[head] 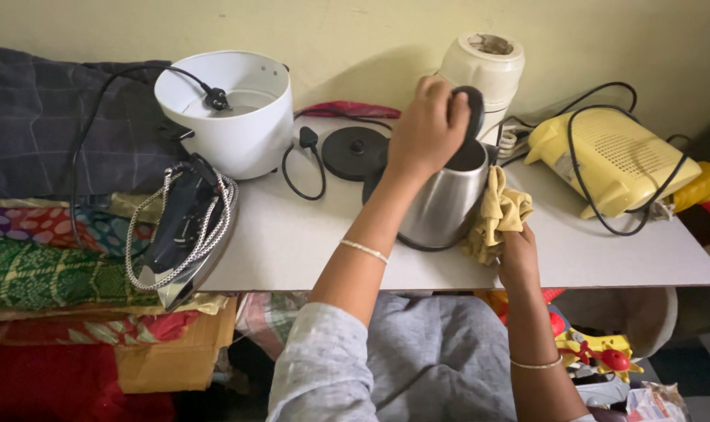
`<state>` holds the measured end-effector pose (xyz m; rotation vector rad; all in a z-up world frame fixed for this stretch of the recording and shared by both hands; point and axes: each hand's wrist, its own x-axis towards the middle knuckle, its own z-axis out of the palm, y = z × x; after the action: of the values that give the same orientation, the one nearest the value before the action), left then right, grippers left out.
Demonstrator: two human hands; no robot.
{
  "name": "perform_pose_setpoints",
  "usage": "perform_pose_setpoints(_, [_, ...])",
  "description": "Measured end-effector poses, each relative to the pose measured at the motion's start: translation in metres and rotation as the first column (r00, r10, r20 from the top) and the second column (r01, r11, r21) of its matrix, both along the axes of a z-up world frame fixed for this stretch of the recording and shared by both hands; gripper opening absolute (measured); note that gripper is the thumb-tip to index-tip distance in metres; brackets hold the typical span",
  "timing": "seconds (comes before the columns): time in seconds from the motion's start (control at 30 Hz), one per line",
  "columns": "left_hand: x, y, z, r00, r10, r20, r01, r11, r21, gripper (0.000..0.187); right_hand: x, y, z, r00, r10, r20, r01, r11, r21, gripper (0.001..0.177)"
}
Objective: The person wipes the surfaces of a black iron and a stainless steel electric kettle using a yellow cloth. The iron is wiped on its top and sides, then the kettle is wiped on its body and lid. The person opens the kettle lid briefly while wiping.
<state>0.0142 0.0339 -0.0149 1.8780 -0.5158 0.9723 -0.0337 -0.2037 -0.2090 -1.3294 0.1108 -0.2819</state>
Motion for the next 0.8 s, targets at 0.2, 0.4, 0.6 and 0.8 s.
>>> perform_pose_setpoints(0.2, [-0.035,0.021,0.017,0.93,-0.033,-0.365,-0.003,0.995,-0.099,0.074,-0.007,-0.007,0.023,0.988,-0.112,0.11,0.078,0.957,0.281,0.04])
perform_pose_setpoints(0.4, [-0.021,0.032,0.003,0.945,-0.236,-0.224,0.172,0.946,-0.274,0.08,-0.014,-0.007,0.089,0.84,-0.081,0.537,-0.066,0.966,0.249,0.042])
perform_pose_setpoints(0.6, [0.022,0.053,0.007,0.596,-0.774,-0.212,0.662,0.624,-0.415,0.057,0.018,-0.019,0.134,0.741,-0.151,0.654,-0.091,0.943,0.321,0.046])
perform_pose_setpoints(0.8, [0.034,0.051,0.018,0.455,-0.87,-0.188,0.669,0.474,-0.573,0.046,0.008,-0.034,0.128,0.844,-0.175,0.507,-0.099,0.878,0.468,0.046])
